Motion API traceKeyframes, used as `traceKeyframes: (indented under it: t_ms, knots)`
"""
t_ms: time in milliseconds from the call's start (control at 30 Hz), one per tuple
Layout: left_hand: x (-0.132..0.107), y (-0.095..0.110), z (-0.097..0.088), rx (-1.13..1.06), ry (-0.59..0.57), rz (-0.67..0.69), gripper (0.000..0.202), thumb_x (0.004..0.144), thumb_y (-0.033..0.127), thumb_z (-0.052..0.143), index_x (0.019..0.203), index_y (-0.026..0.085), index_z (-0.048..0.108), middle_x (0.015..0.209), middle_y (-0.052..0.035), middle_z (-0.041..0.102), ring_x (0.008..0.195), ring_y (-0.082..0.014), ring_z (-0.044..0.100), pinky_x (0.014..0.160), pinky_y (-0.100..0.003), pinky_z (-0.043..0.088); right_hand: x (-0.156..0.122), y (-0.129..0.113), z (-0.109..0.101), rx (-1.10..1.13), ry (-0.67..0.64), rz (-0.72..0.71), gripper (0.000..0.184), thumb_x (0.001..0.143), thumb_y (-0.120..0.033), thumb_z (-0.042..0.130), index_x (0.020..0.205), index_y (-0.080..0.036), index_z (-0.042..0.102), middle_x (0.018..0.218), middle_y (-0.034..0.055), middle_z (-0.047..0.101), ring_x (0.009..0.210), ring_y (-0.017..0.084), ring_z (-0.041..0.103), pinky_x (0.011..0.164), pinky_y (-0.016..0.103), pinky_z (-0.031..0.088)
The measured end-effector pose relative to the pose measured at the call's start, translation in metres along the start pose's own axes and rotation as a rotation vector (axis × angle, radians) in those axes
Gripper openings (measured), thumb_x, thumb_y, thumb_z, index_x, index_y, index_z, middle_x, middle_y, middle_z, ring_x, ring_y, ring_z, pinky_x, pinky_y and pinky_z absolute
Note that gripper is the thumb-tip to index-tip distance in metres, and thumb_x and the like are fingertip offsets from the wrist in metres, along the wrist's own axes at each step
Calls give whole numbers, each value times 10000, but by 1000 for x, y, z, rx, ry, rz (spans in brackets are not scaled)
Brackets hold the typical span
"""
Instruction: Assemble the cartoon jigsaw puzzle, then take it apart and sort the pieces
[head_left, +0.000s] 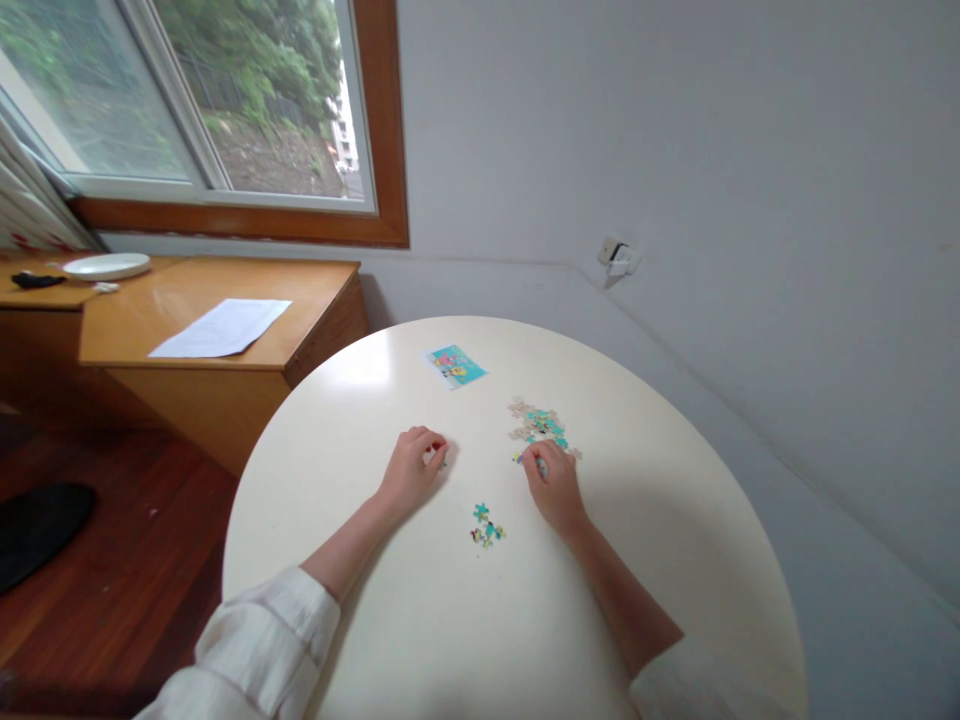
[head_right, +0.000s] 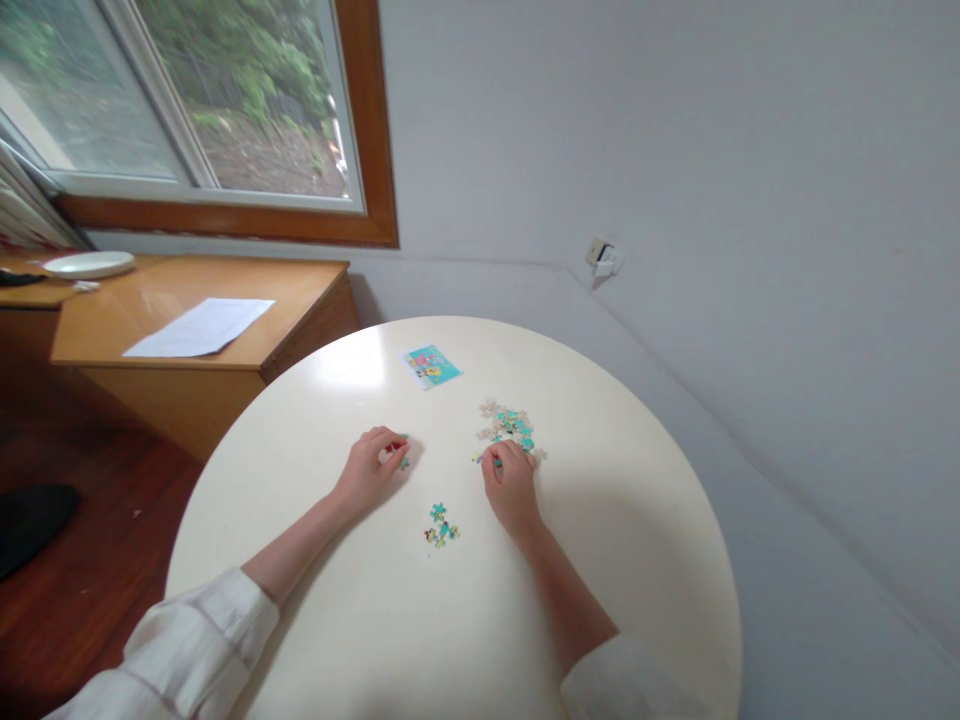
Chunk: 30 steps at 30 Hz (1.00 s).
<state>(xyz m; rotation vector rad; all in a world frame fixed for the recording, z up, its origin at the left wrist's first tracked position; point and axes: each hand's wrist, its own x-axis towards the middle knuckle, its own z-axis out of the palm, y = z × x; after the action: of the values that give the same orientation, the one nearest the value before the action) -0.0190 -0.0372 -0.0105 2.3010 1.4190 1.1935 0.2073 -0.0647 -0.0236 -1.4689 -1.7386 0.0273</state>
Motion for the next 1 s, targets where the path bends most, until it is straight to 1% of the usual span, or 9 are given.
traceKeyframes:
  t_ms: [167,333,600,800,1000]
  knots:
    - [1,2,-1,-7,-6,-10,138,801,188,533,688,173,611,662,-19,596,656,-137,539,655,-268,404,0,2,1,31,-1,22,226,863,-240,372,665,-211,478,686,16,580,721,166,535,699,298,326]
    - [1,3,-1,-20,-12,-16,132,791,184,536,682,179,611,654,-16,591,646,-133,540,647,-260,409,0,2,0,37,-35,17,248,872,-256,379,650,-211,480,673,16,578,706,166,533,688,298,328]
    - [0,3,-2,-57,-26,-31,161,804,202,511,671,182,601,645,-15,578,632,-124,536,607,-241,409,-4,-11,-6,60,-240,-123,242,864,-224,457,627,-203,503,672,2,590,710,154,530,723,310,309]
    - [0,4,-1,-58,-32,-49,160,807,202,515,674,178,601,656,-16,583,626,-119,530,597,-234,410,-6,-19,-8,88,-424,-120,227,838,-197,514,612,-193,521,670,-7,597,715,147,542,710,308,302]
    - [-1,4,-1,-73,-54,-58,173,812,213,503,671,176,597,658,-13,577,629,-114,525,611,-237,410,-3,-24,-16,154,-526,-149,261,848,-238,514,593,-194,549,648,-7,617,688,139,550,714,315,321]
